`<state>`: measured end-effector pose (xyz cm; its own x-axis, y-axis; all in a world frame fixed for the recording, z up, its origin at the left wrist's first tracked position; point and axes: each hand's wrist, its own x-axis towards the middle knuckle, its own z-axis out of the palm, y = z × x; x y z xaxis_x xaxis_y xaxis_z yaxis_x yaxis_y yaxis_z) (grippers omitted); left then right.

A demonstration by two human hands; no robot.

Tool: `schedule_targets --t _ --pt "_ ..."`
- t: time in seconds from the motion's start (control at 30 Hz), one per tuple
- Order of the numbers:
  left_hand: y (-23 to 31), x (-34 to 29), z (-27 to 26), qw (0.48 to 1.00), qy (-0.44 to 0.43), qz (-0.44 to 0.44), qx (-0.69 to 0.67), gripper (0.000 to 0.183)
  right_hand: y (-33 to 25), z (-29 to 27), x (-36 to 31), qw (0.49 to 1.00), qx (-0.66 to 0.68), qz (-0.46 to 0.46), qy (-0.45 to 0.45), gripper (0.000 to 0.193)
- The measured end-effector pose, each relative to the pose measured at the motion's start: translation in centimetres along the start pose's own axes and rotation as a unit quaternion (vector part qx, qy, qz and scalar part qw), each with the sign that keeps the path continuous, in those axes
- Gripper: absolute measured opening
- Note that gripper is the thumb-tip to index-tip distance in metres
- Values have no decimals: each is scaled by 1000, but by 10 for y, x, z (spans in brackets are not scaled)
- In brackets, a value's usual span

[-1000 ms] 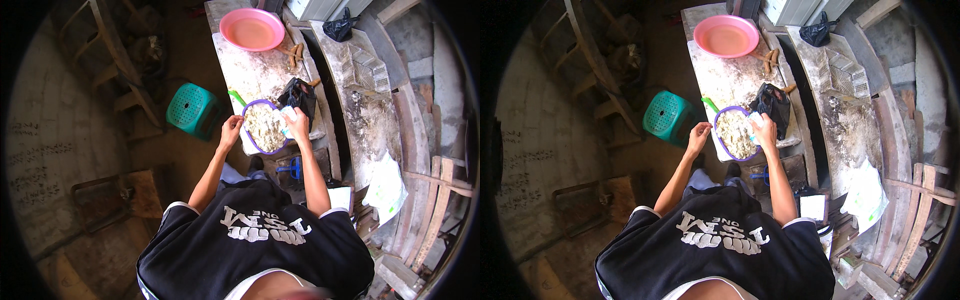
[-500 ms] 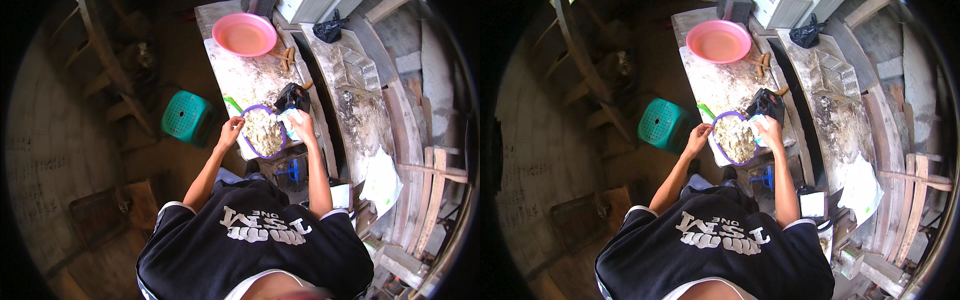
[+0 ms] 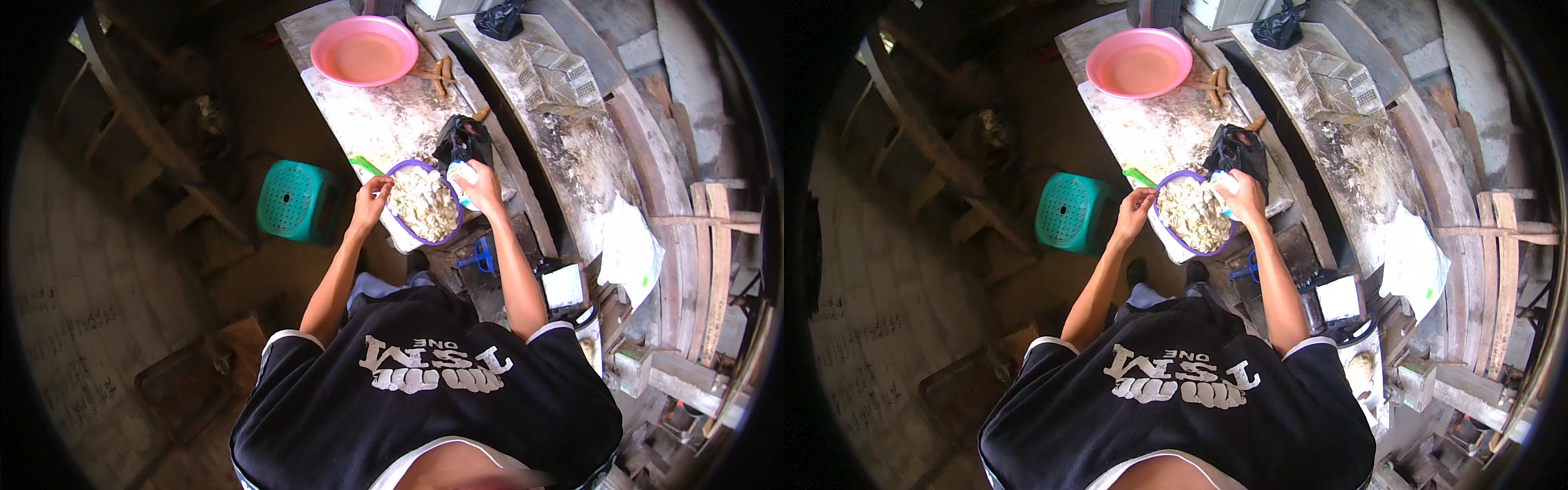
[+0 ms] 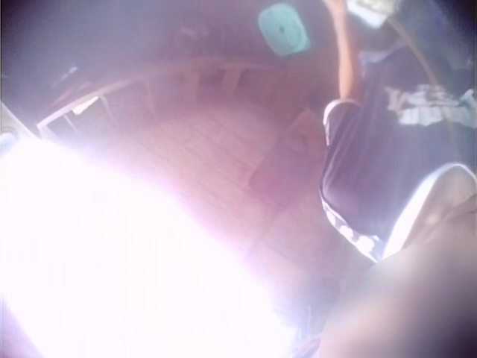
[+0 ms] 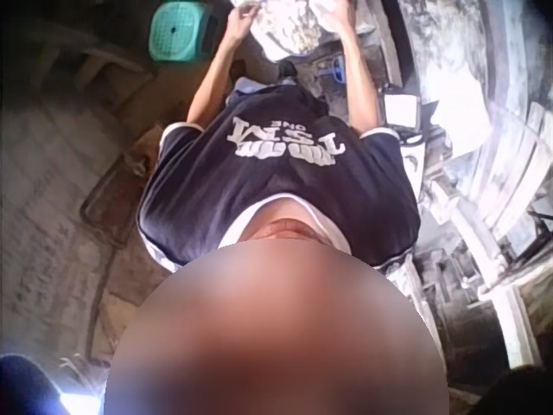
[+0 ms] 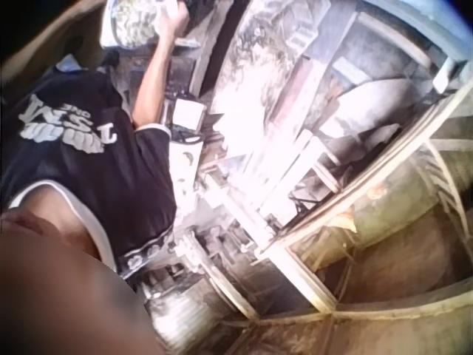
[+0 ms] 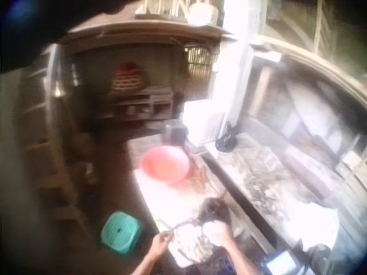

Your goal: The person mixes and kneads pieces of dough in a purple bowl by hand, then washes their hands in a pink basin of water and cleans a small green tool.

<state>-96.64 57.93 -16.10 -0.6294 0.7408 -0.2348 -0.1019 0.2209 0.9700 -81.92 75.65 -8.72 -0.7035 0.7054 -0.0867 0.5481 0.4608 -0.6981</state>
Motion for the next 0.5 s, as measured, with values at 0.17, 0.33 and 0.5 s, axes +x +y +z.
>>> schedule_targets --t 0.17,0.33,0.5 --pt "-2 11 7 999 4 33 22 18 -5 -4 5 996 -77 3 52 27" --pt "4 15 16 999 0 40 20 17 -7 -8 7 996 -78 26 34 28" --pt "9 15 18 999 -20 20 20 18 -13 -7 4 994 -86 68 8 27"
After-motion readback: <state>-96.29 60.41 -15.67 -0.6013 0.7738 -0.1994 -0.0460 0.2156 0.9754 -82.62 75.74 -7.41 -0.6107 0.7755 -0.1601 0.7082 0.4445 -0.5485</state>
